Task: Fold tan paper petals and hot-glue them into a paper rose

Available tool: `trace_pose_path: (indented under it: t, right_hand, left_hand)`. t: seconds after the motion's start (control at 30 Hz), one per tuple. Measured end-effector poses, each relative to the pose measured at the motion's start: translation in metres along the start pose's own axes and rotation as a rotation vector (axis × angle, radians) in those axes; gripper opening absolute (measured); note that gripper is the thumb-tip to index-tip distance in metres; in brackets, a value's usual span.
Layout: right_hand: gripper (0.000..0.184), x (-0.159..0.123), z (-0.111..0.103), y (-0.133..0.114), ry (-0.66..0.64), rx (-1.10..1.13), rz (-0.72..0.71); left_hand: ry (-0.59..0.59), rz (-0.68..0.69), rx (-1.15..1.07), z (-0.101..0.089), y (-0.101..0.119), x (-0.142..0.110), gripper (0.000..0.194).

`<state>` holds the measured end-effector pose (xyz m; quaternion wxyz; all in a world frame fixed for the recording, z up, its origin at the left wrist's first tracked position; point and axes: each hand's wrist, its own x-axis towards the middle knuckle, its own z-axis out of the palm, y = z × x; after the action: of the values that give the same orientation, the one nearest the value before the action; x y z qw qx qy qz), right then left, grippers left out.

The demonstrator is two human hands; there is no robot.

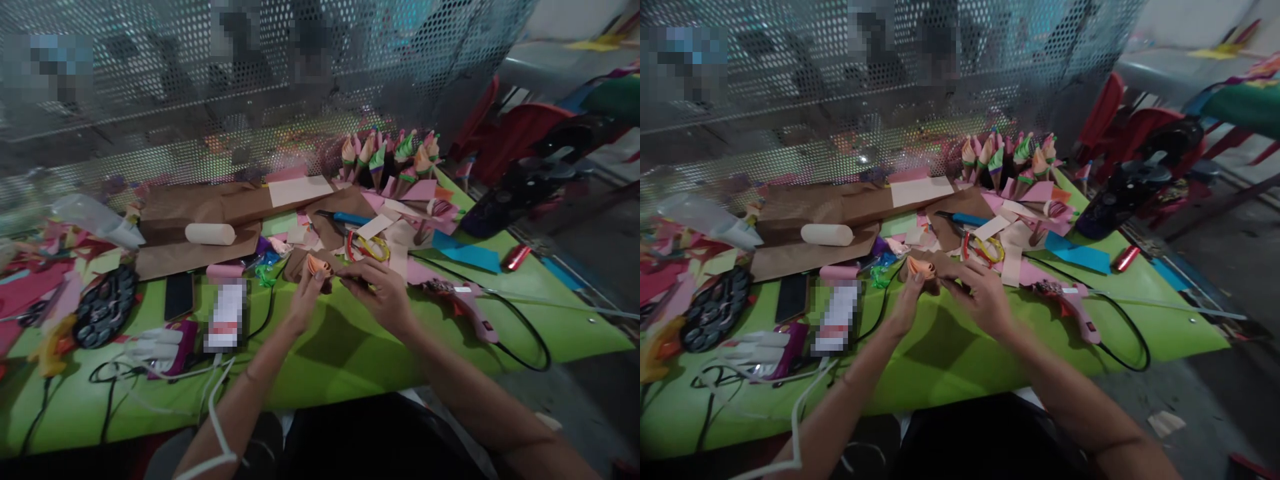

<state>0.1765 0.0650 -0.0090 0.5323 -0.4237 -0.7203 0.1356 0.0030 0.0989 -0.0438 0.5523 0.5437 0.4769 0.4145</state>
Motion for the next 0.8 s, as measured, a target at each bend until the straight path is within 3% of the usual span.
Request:
trace_pose_path:
  t: [0.23, 0.43, 0.8]
  right_hand:
    - [0.012, -0.003, -0.001, 0.008, -0.055, -0.080, 0.017]
    - [0.013, -0.006, 0.002, 0.009, -0.136, -0.171, 0.010]
    - [0.014, -0.006, 0.001, 0.006, -0.172, -0.165, -0.002]
  left_hand:
    - [-0.027, -0.083, 0.071, 0.002, 0.003, -0.006, 0.078]
    - [-0.097, -0.076, 0.071, -0.001, 0.006, -0.010, 0.077]
    - [-0.106, -0.090, 0.046, -0.002, 0.003, -0.007, 0.076]
